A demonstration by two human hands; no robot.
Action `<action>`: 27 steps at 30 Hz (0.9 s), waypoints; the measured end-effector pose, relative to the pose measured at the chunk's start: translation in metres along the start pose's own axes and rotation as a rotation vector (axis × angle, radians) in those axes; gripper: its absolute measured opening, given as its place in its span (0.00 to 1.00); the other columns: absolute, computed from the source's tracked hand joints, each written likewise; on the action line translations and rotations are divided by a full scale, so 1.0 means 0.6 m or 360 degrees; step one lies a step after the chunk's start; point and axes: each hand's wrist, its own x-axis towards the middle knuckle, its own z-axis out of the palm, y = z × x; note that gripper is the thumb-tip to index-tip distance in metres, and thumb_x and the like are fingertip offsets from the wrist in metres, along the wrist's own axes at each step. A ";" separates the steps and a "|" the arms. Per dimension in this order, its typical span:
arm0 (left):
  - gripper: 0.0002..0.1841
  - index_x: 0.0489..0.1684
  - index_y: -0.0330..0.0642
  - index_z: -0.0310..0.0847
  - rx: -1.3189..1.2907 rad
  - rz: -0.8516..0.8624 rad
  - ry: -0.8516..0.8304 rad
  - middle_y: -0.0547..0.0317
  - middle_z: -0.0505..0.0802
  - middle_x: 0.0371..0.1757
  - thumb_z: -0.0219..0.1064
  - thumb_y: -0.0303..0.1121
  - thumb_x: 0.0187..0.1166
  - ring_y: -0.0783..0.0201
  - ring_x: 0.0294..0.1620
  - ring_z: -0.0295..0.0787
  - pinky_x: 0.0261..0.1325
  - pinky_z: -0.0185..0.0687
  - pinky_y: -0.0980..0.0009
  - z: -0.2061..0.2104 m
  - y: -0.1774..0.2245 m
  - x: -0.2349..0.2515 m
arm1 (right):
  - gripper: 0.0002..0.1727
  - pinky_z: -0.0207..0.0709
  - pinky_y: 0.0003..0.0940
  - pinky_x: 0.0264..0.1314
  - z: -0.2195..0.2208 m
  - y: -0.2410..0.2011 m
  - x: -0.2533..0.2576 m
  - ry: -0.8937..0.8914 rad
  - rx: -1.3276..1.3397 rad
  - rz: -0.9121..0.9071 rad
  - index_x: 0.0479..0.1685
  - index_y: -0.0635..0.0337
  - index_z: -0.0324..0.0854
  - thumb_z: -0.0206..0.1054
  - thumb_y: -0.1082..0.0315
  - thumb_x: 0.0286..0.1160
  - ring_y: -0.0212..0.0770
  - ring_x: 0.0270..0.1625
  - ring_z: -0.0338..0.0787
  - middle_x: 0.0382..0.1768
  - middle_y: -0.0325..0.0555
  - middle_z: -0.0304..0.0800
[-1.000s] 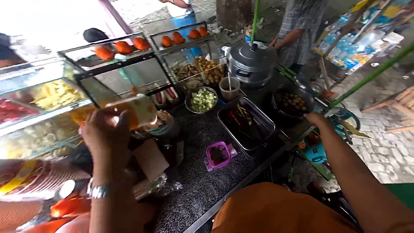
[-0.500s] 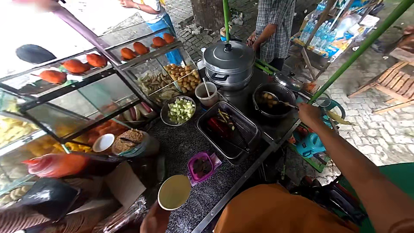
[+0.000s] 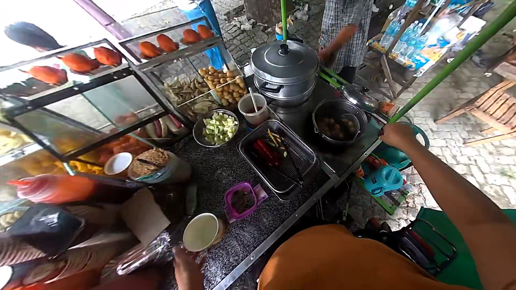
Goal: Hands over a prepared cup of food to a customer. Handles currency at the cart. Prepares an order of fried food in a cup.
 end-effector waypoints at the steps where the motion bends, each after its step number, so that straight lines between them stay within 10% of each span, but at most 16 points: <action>1: 0.41 0.93 0.40 0.49 0.0028 0.0017 0.0015 0.33 0.65 0.87 0.32 0.63 0.91 0.35 0.83 0.66 0.72 0.66 0.31 0.000 0.003 -0.007 | 0.23 0.74 0.75 0.63 0.006 0.009 0.011 -0.0054 0.0029 -0.0031 0.48 0.76 0.86 0.67 0.57 0.83 0.74 0.64 0.86 0.56 0.76 0.88; 6: 0.32 0.82 0.20 0.63 0.0557 0.0663 0.0496 0.13 0.66 0.81 0.53 0.43 0.91 0.21 0.84 0.59 0.85 0.54 0.37 0.012 0.039 -0.059 | 0.27 0.79 0.57 0.49 0.095 0.009 0.073 -0.0262 0.0449 -0.0191 0.57 0.75 0.83 0.59 0.52 0.91 0.56 0.39 0.85 0.43 0.68 0.88; 9: 0.29 0.78 0.19 0.65 0.0658 0.0987 0.0092 0.20 0.79 0.71 0.56 0.39 0.89 0.33 0.71 0.79 0.73 0.75 0.45 0.048 0.058 -0.114 | 0.28 0.75 0.43 0.43 0.122 -0.012 0.073 -0.0290 0.0735 -0.0050 0.66 0.71 0.80 0.56 0.50 0.93 0.43 0.35 0.78 0.45 0.61 0.85; 13: 0.29 0.86 0.28 0.54 0.0010 0.0021 -0.0716 0.29 0.76 0.76 0.52 0.40 0.93 0.46 0.65 0.86 0.64 0.84 0.56 0.132 0.026 -0.153 | 0.28 0.78 0.56 0.55 0.142 -0.028 0.065 -0.0155 0.0723 -0.0063 0.67 0.72 0.81 0.55 0.51 0.93 0.55 0.45 0.87 0.52 0.68 0.88; 16: 0.33 0.93 0.39 0.45 -0.0406 -0.0495 -0.0674 0.30 0.68 0.84 0.51 0.46 0.94 0.39 0.69 0.83 0.64 0.85 0.51 0.175 0.014 -0.135 | 0.28 0.78 0.53 0.53 0.135 -0.026 0.053 -0.0158 0.0746 -0.0062 0.68 0.68 0.81 0.57 0.50 0.92 0.52 0.45 0.86 0.52 0.66 0.88; 27: 0.25 0.87 0.34 0.52 -0.0727 -0.0551 -0.0373 0.32 0.74 0.77 0.45 0.36 0.95 0.47 0.62 0.84 0.59 0.85 0.57 0.268 0.055 -0.042 | 0.27 0.73 0.73 0.67 0.157 -0.017 0.033 0.0083 0.0743 -0.0059 0.58 0.71 0.86 0.59 0.51 0.91 0.72 0.62 0.88 0.55 0.74 0.89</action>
